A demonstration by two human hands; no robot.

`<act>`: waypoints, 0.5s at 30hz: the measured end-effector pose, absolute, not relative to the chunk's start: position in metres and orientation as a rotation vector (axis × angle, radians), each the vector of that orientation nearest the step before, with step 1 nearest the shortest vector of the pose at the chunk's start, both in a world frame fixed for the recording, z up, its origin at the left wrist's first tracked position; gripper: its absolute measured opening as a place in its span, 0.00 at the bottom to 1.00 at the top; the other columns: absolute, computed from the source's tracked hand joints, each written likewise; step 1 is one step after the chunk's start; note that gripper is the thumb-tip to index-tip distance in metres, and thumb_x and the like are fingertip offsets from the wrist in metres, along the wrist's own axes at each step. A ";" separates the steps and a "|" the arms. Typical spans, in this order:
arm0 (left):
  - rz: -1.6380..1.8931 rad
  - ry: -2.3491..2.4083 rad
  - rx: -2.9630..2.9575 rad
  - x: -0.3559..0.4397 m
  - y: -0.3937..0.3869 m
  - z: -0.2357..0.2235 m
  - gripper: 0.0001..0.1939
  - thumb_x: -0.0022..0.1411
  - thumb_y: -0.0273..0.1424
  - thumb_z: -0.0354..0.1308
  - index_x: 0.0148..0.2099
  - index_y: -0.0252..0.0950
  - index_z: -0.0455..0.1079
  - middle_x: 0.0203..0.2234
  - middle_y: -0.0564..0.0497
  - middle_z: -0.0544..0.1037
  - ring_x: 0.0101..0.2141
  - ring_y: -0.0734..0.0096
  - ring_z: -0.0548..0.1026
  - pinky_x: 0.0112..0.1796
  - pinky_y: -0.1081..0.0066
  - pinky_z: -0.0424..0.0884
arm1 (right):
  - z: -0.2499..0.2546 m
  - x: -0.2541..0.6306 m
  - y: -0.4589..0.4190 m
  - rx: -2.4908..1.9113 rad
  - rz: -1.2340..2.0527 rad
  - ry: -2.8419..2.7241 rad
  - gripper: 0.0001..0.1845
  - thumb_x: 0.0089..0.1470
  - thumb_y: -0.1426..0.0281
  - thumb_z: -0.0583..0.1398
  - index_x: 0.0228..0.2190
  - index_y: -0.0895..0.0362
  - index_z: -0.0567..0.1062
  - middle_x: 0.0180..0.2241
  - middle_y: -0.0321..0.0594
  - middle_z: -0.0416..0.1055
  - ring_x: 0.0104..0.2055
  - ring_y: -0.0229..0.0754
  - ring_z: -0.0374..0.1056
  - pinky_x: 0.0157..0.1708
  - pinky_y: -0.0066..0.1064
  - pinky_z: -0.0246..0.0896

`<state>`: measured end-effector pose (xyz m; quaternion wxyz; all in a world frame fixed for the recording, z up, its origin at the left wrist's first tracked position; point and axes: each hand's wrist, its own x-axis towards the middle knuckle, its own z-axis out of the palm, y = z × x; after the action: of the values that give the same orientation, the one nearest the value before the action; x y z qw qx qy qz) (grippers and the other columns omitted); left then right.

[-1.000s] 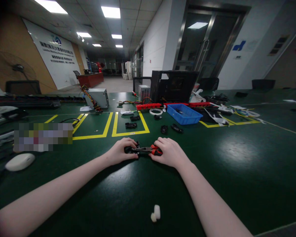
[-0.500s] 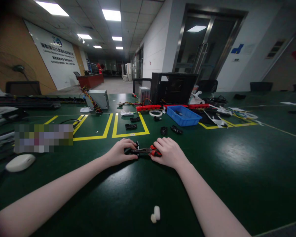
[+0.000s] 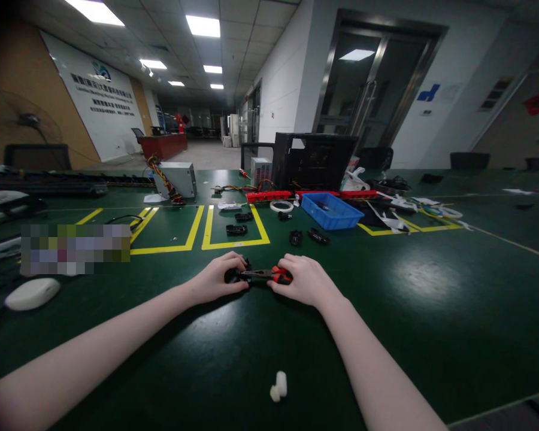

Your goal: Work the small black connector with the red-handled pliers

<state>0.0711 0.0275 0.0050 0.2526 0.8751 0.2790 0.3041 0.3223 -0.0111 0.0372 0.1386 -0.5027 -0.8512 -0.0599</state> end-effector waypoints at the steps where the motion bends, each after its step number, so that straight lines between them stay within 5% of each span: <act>1: 0.826 0.752 2.368 0.071 0.028 0.005 0.10 0.57 0.33 0.63 0.38 0.35 0.69 0.43 0.46 0.71 0.45 0.62 0.71 0.48 0.61 0.68 | 0.038 0.322 -0.011 -1.466 -0.153 -2.458 0.15 0.52 0.55 0.59 0.29 0.53 0.72 0.30 0.36 0.69 0.29 0.38 0.66 0.27 0.29 0.55; 5: 0.841 0.717 2.357 0.071 0.029 0.003 0.14 0.55 0.36 0.66 0.40 0.35 0.69 0.44 0.45 0.69 0.45 0.61 0.71 0.48 0.61 0.69 | 0.038 0.324 -0.012 -1.502 -0.105 -2.442 0.15 0.52 0.54 0.59 0.28 0.53 0.72 0.29 0.35 0.69 0.28 0.37 0.65 0.25 0.29 0.53; 11: 0.937 0.747 2.381 0.072 0.029 0.000 0.17 0.55 0.34 0.65 0.45 0.36 0.67 0.54 0.42 0.62 0.59 0.55 0.59 0.57 0.57 0.62 | 0.038 0.324 -0.012 -1.533 -0.081 -2.431 0.16 0.53 0.53 0.58 0.28 0.53 0.71 0.29 0.35 0.69 0.28 0.37 0.64 0.25 0.28 0.52; 15: 0.852 0.827 2.363 0.072 0.028 0.002 0.27 0.56 0.36 0.64 0.55 0.36 0.62 0.51 0.41 0.67 0.54 0.55 0.66 0.54 0.55 0.65 | 0.037 0.325 -0.012 -1.516 -0.083 -2.431 0.16 0.53 0.53 0.58 0.28 0.53 0.71 0.30 0.35 0.69 0.28 0.37 0.64 0.25 0.29 0.52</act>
<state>0.0722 0.0279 0.0017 0.2462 0.8660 0.3033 0.3122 0.3249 -0.0115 0.0373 0.1371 -0.5239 -0.8401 -0.0288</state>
